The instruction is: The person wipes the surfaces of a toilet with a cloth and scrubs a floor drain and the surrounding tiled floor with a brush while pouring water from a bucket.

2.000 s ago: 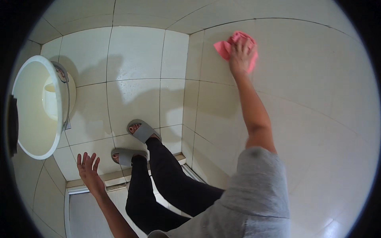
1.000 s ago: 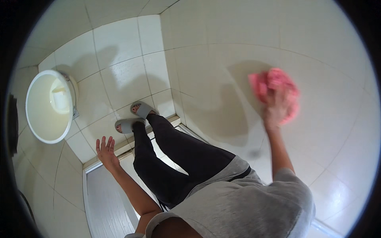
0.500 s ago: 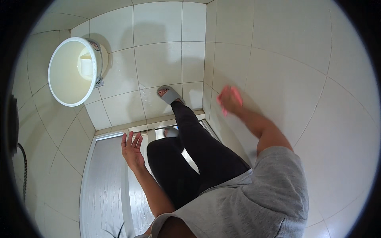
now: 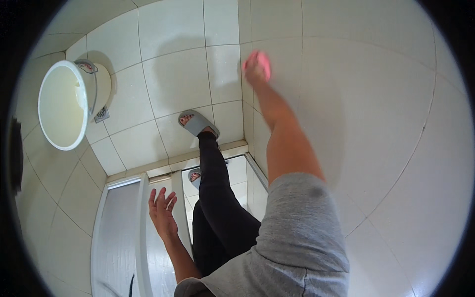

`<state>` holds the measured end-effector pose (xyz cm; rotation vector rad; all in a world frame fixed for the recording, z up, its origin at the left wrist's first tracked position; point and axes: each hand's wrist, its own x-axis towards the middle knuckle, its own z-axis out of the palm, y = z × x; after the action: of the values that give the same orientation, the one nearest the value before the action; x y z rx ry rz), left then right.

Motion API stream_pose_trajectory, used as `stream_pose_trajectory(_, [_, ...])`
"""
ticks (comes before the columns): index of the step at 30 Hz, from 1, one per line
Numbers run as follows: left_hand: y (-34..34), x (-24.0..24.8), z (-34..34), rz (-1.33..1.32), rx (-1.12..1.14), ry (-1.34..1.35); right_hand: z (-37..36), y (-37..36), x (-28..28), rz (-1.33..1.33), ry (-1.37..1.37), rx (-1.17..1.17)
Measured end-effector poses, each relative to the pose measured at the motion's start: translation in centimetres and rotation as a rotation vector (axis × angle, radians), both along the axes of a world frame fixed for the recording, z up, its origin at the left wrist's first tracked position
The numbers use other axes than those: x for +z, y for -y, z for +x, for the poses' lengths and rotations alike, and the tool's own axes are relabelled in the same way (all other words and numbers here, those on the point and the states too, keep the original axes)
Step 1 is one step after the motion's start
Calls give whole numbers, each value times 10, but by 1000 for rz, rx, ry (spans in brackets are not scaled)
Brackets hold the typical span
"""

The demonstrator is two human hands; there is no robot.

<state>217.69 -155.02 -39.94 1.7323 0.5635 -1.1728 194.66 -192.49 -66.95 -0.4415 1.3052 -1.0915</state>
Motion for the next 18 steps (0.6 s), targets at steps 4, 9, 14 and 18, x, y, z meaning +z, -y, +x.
stream_pose_trajectory(4, [-2,9,-4,-39,-76,39,-116,-193,-16,550,991,-328])
stream_pose_trajectory(9, [19,28,-18,-233,-105,60,-189,-242,23,573,970,197])
stream_pose_trajectory(14, [32,56,-35,-345,-163,106,-38,-45,188,732,2269,-909])
stream_pose_trajectory(18, [47,79,-41,-469,-173,130,6,-6,309,746,2405,-1629])
